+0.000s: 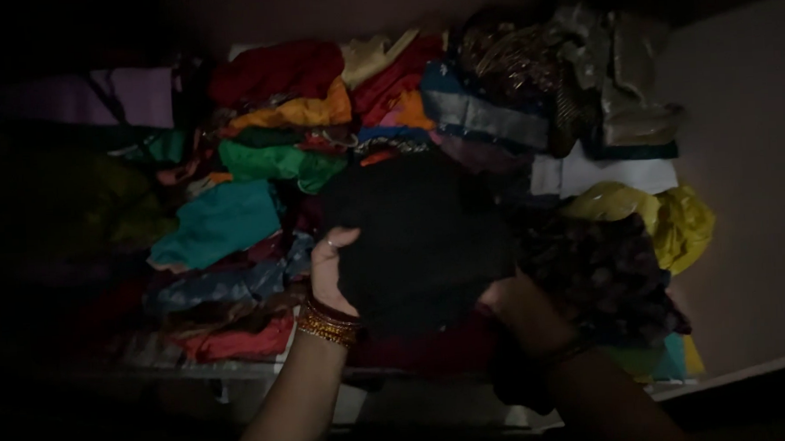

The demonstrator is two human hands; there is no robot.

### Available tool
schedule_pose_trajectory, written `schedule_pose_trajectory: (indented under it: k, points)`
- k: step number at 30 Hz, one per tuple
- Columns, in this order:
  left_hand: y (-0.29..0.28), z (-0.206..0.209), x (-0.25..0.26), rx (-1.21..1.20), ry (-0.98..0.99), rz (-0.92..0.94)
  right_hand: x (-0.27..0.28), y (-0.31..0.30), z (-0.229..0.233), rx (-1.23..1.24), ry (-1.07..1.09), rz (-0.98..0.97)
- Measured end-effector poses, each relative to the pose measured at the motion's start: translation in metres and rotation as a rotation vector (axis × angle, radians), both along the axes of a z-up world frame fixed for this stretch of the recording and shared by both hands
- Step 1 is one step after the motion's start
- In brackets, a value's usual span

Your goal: The person searches through a pile of clothing by hand, moving aside various garments. They pick up and unfold a floral garment, set it back down, and then pick up a black garment and move it away from the pile.

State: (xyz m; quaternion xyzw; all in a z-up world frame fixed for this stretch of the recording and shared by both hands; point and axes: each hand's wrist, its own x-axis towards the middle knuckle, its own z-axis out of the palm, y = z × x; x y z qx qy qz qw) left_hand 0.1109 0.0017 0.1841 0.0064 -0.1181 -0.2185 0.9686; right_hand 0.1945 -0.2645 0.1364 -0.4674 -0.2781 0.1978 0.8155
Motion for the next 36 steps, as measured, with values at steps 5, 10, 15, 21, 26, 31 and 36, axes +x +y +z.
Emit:
schedule_pose_trajectory:
  k: [5, 10, 15, 21, 26, 31, 36]
  points:
    - [-0.014, 0.008, 0.017, 0.195, 0.04, -0.026, -0.031, 0.001, 0.139, -0.355, 0.734, -0.271]
    - [-0.034, 0.02, 0.029, 0.196, 0.013, -0.056, -0.025, -0.022, 0.142, -0.478, 0.64, -0.225]
    - [-0.057, 0.027, 0.048, 0.19, -0.007, -0.154, -0.017, -0.048, 0.115, -0.38, 0.738, -0.246]
    - [-0.098, 0.033, 0.071, 0.225, -0.059, -0.253, -0.003, -0.106, 0.092, -0.171, 0.782, -0.257]
    - [-0.138, 0.061, 0.074, 0.495, 0.168, -0.111, -0.011, -0.14, 0.139, -0.247, 0.72, -0.401]
    - [-0.182, 0.042, 0.089, 0.766, 0.21, 0.037, -0.011, -0.169, 0.168, -0.284, 0.502, -0.577]
    - [-0.239, -0.043, 0.076, 0.919, 0.277, 0.061, -0.013, -0.19, 0.189, -0.315, 0.389, -0.674]
